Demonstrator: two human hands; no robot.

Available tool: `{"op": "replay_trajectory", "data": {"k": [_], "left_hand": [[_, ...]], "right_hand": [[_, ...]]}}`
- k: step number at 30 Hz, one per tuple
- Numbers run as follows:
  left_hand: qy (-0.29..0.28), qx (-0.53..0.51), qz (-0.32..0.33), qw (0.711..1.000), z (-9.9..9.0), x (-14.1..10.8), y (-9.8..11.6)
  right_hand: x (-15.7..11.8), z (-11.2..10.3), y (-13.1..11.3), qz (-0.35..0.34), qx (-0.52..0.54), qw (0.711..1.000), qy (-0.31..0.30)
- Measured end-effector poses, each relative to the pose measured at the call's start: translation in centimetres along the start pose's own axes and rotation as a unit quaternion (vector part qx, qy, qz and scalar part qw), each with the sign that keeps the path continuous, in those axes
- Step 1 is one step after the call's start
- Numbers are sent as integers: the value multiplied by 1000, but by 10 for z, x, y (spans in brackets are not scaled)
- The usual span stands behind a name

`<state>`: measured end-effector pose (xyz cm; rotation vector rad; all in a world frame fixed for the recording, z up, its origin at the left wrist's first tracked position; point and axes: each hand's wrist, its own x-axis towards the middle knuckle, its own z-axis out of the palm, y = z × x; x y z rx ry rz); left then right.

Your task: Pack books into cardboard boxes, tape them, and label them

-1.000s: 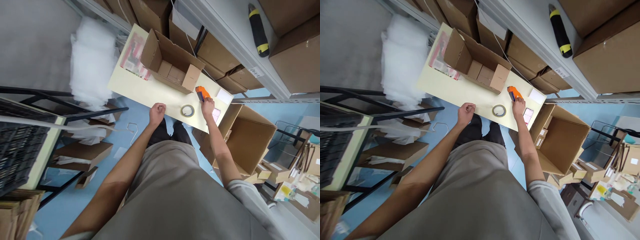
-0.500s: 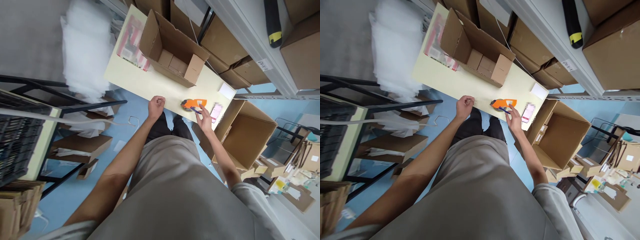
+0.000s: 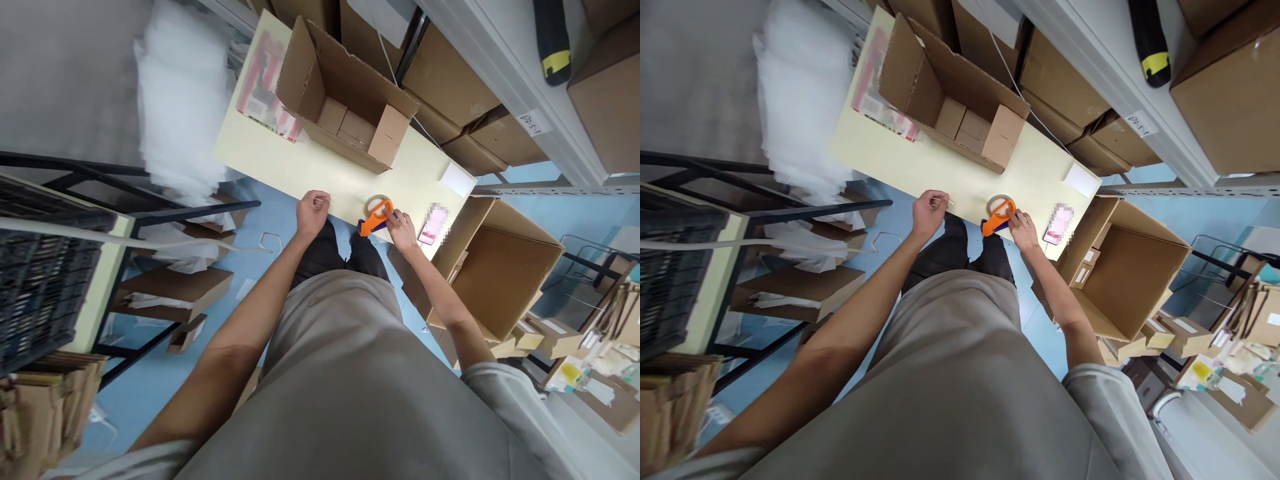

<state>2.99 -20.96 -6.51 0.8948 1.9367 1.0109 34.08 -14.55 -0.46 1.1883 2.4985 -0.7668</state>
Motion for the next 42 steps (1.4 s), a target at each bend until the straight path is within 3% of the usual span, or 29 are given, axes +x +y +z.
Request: {"op": "replay_trajectory", "data": {"k": [6,14,21,26,30,33,35,38,40,42], "left_hand": [[3,-1,-11,1000,-1,0,8],[8,-4,-23,1000,-1,0,12],[3,-9,-22,1000,-2,0,11],[-12,3,-18,1000,-6,2,15],[-37,28,39,998,-21,3,39],[-70,59,118,989,-41,3,79],[-103,80,156,979,-55,4,112],[-140,96,168,971,-73,12,156],[-147,95,168,970,-83,25,175],[-141,96,179,969,-90,42,185]], "right_hand": [[21,-6,-11,-30,-40,999,-17],[19,-15,-13,-64,-66,995,-30],[31,-7,-13,-71,-26,997,-14],[42,-6,-10,-78,-24,996,-45],[35,-9,-8,-59,53,996,-37],[19,-12,-15,-36,150,988,-8],[4,-18,-25,-25,286,958,15],[-22,-38,-39,-40,541,840,17],[-41,-55,-46,-54,644,763,-5],[-57,-70,-52,-74,703,707,-25]]}}
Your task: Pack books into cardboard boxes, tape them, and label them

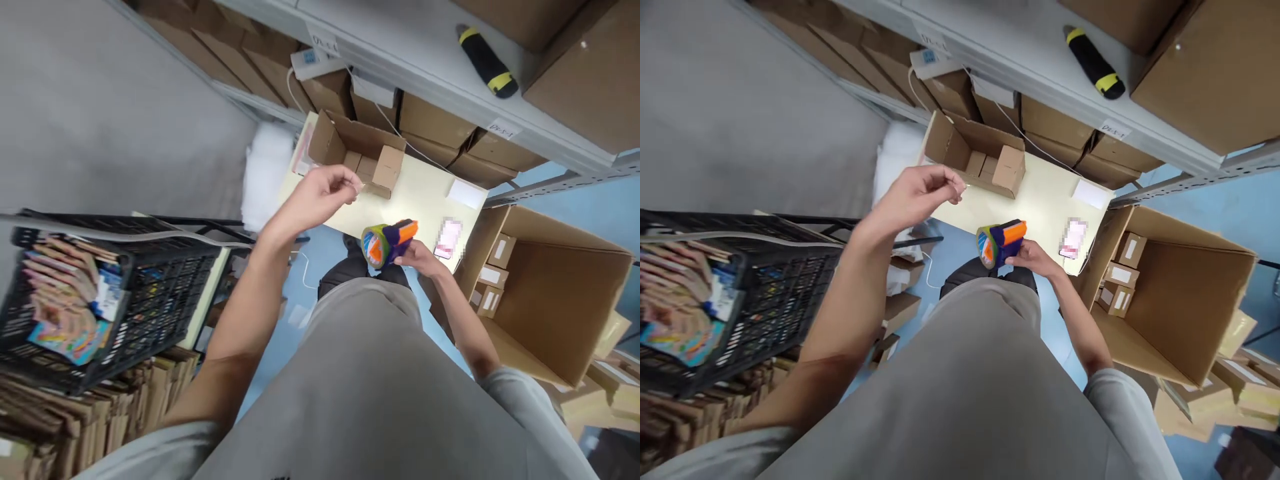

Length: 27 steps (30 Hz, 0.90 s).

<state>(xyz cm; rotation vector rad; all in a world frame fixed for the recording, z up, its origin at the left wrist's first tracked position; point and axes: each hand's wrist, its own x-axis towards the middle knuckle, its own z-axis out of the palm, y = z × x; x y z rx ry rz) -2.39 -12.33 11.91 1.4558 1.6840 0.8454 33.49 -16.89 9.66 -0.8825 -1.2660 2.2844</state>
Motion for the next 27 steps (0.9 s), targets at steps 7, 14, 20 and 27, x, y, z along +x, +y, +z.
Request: {"op": "replay_trajectory", "data": {"k": [7,14,20,27], "left_hand": [[37,44,50,997,-27,40,30],[-79,6,77,994,-25,9,250],[-91,-95,105,986,-32,3,308],[-92,-65,228,967,-65,3,288]], "right_hand": [[-9,29,-15,-108,114,987,15],[-24,46,-67,-208,82,969,-106],[-56,58,-104,-232,-196,951,51],[-71,52,-114,-229,-380,885,140]]}}
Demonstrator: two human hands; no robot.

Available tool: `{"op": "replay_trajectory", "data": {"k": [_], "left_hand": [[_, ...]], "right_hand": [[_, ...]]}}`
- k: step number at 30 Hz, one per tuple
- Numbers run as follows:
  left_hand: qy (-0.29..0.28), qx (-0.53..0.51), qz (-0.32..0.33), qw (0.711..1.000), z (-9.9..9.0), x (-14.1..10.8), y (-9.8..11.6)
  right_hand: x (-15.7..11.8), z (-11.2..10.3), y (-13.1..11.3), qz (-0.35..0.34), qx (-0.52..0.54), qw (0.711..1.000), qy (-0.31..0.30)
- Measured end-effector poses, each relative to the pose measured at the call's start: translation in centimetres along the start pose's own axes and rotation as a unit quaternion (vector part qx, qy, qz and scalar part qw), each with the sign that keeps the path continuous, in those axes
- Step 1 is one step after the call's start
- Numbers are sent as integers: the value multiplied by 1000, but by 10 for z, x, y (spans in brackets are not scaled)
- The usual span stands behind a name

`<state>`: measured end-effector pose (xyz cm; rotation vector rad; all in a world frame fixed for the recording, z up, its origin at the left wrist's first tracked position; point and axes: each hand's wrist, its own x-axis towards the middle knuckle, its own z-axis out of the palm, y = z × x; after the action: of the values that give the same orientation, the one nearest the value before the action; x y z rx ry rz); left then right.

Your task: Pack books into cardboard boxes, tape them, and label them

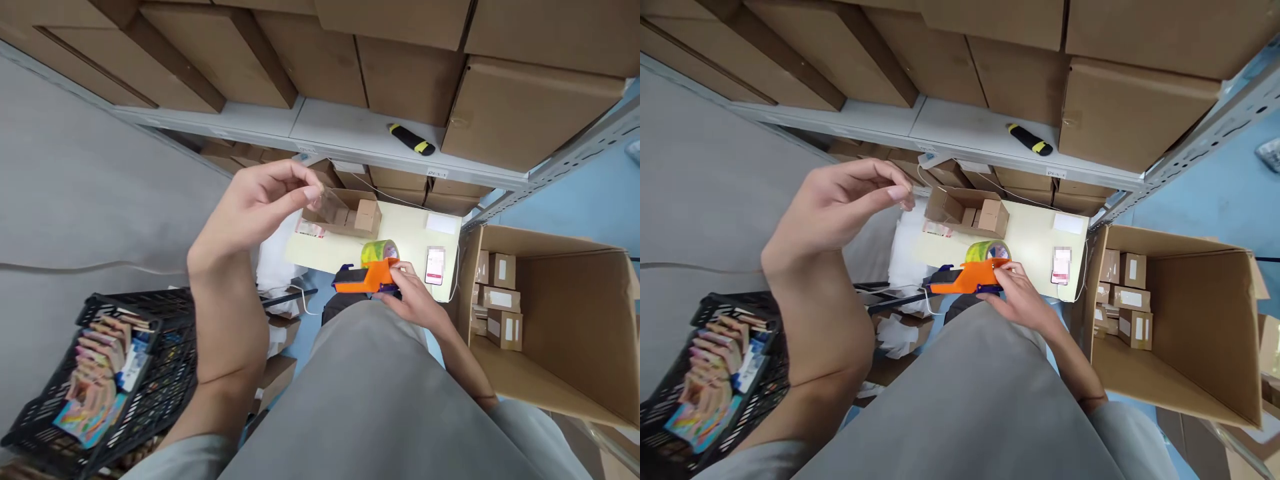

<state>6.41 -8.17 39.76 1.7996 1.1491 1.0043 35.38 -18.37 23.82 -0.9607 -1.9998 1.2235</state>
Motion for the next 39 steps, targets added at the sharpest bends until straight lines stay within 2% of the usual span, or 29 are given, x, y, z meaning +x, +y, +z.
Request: {"op": "replay_trajectory", "data": {"k": [4,10,13,17,21,24,28,33,36,39], "left_hand": [[0,2,112,994,-13,-4,6],[-67,44,229,970,-47,-12,23],[-90,60,249,963,-69,-15,25],[-92,69,272,955,-103,-14,16],[-77,86,289,950,-136,-11,-1],[-51,98,301,947,-153,-14,-12],[-42,138,304,942,-165,-24,-22],[-42,192,320,927,-175,-38,-38],[-11,206,340,917,-175,-48,-44],[18,199,344,918,-165,-63,-41]], "right_hand": [[14,16,-3,-2,47,999,-6],[47,68,-15,41,146,987,59],[65,88,-27,32,112,989,87],[88,111,-42,11,74,989,129],[107,139,-49,14,30,984,175],[120,159,-52,10,-28,974,226],[132,179,-57,36,-74,959,273],[139,186,-66,86,-96,941,311],[140,184,-71,109,-76,937,322],[141,179,-74,127,-39,938,321]]}}
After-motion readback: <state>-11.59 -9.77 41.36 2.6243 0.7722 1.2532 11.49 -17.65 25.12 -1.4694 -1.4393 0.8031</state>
